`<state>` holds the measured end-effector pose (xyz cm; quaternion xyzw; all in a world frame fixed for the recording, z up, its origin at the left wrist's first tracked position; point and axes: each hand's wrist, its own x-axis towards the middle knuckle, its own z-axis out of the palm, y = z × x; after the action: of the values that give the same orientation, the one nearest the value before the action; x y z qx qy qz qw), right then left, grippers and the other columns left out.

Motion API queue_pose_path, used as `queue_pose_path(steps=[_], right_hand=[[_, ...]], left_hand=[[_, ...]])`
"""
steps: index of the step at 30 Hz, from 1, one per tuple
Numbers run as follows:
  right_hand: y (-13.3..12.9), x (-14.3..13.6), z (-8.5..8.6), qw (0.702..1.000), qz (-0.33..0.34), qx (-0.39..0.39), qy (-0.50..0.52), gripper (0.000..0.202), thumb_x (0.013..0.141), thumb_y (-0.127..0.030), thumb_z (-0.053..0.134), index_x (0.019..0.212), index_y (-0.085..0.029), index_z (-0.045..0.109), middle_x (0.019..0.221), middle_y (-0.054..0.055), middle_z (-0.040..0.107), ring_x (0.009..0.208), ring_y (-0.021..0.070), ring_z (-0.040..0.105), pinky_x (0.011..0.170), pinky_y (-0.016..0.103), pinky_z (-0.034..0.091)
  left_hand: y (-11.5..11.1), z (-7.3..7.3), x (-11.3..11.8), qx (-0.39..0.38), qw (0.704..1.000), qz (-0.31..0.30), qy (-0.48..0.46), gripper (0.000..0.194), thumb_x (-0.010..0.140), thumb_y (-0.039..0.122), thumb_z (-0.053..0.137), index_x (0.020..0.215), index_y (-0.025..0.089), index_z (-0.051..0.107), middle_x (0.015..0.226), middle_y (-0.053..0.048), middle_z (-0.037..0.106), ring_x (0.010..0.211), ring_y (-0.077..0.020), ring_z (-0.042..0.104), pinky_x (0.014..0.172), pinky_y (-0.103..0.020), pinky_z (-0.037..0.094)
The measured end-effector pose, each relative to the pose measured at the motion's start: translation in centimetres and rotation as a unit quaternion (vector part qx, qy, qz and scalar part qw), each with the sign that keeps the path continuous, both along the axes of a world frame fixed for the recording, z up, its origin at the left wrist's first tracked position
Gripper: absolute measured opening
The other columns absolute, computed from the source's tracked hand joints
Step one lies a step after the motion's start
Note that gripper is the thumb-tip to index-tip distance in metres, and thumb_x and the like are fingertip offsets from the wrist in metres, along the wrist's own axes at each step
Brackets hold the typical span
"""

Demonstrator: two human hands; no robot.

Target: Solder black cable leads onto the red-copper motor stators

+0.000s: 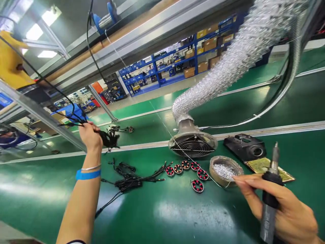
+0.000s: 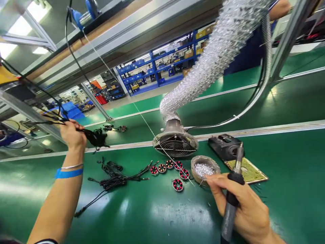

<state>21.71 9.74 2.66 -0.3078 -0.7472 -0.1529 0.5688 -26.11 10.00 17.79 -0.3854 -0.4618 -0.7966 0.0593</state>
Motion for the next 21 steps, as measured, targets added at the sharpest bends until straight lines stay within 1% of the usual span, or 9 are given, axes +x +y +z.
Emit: queue_pose_path(steps=[2,4,5,7,10,11,13,16,21], right_hand=[[-0.1,-0.1,0.1,1.0,-0.021,0.001,-0.001,0.018,0.099,-0.034,0.056,0.086,-0.022,0.059,0.065,-0.001,0.071,0.051,0.013,0.068,0.047,0.024,0.051],[-0.2,-0.1,0.0,0.999,-0.044,-0.006,0.003,0.023,0.099,-0.039,0.054,0.083,-0.023,0.059,0.061,-0.002,0.071,0.047,0.0137,0.068,0.04,0.025,0.047],[-0.2,-0.1,0.0,0.999,-0.053,-0.012,-0.001,0.025,0.099,-0.041,0.054,0.082,-0.024,0.059,0.06,-0.002,0.071,0.046,0.0138,0.067,0.037,0.025,0.045],[-0.3,-0.3,-0.2,0.998,-0.056,-0.021,-0.002,0.025,0.098,-0.042,0.054,0.081,-0.025,0.06,0.06,-0.003,0.071,0.045,0.0138,0.067,0.036,0.024,0.044],[-0.6,-0.7,-0.7,1.0,-0.018,-0.019,0.015,0.016,0.094,-0.035,0.062,0.082,-0.024,0.06,0.062,-0.002,0.071,0.048,0.0139,0.068,0.043,0.024,0.049],[-0.7,-0.9,-0.9,1.0,-0.01,-0.015,0.024,0.013,0.092,-0.032,0.065,0.083,-0.024,0.06,0.063,-0.002,0.071,0.05,0.0141,0.069,0.045,0.024,0.05],[-1.0,-1.2,-1.3,0.999,-0.004,-0.012,0.03,0.01,0.09,-0.027,0.068,0.085,-0.024,0.06,0.064,-0.002,0.07,0.053,0.0143,0.069,0.049,0.024,0.051],[-1.3,-1.4,-1.5,0.999,-0.007,-0.013,0.033,0.009,0.089,-0.021,0.07,0.087,-0.023,0.061,0.067,-0.002,0.071,0.057,0.014,0.07,0.055,0.022,0.054],[-1.3,-1.5,-1.1,0.998,0.028,-0.023,0.049,0.014,0.085,-0.013,0.071,0.087,-0.023,0.062,0.07,0.0,0.073,0.059,0.0147,0.071,0.059,0.023,0.056]], left_hand=[[-3.4,0.4,1.0,-0.019,0.996,0.036,0.075,0.027,0.102,0.02,0.037,0.077,0.019,0.044,0.057,0.008,0.037,0.046,-0.0081,0.034,0.05,-0.019,0.034],[-6.6,-1.2,3.3,-0.085,0.978,0.057,0.183,0.019,0.099,0.021,0.045,0.08,0.019,0.049,0.061,0.006,0.045,0.052,-0.0106,0.042,0.054,-0.022,0.036],[-8.0,-2.8,4.8,-0.13,0.957,0.063,0.253,0.016,0.097,0.02,0.047,0.081,0.019,0.052,0.065,0.003,0.05,0.055,-0.0119,0.045,0.055,-0.023,0.036],[-10.1,-7.1,8.4,-0.199,0.921,0.036,0.333,0.011,0.093,0.018,0.048,0.086,0.019,0.057,0.074,-0.001,0.057,0.061,-0.0151,0.051,0.058,-0.027,0.039],[-11.4,-13.7,12.9,-0.266,0.856,-0.025,0.442,0.017,0.087,0.013,0.044,0.088,0.02,0.06,0.076,-0.004,0.06,0.068,-0.0198,0.054,0.063,-0.032,0.042],[-11.5,-15.4,13.9,-0.281,0.834,-0.047,0.473,0.019,0.085,0.012,0.044,0.087,0.02,0.06,0.072,-0.004,0.058,0.064,-0.0197,0.051,0.061,-0.032,0.04],[-11.2,-17.6,14.8,-0.303,0.794,-0.084,0.521,0.022,0.083,0.009,0.042,0.089,0.02,0.06,0.071,-0.005,0.058,0.064,-0.0207,0.05,0.061,-0.033,0.039],[-10.3,-18.7,14.2,-0.307,0.751,-0.13,0.569,0.024,0.084,0.009,0.041,0.097,0.017,0.06,0.075,-0.007,0.06,0.068,-0.0221,0.052,0.064,-0.035,0.04],[-8.9,-18.5,11.9,-0.276,0.715,-0.192,0.613,0.032,0.085,0.01,0.041,0.115,0.014,0.053,0.094,-0.012,0.065,0.083,-0.0248,0.059,0.075,-0.041,0.047]])
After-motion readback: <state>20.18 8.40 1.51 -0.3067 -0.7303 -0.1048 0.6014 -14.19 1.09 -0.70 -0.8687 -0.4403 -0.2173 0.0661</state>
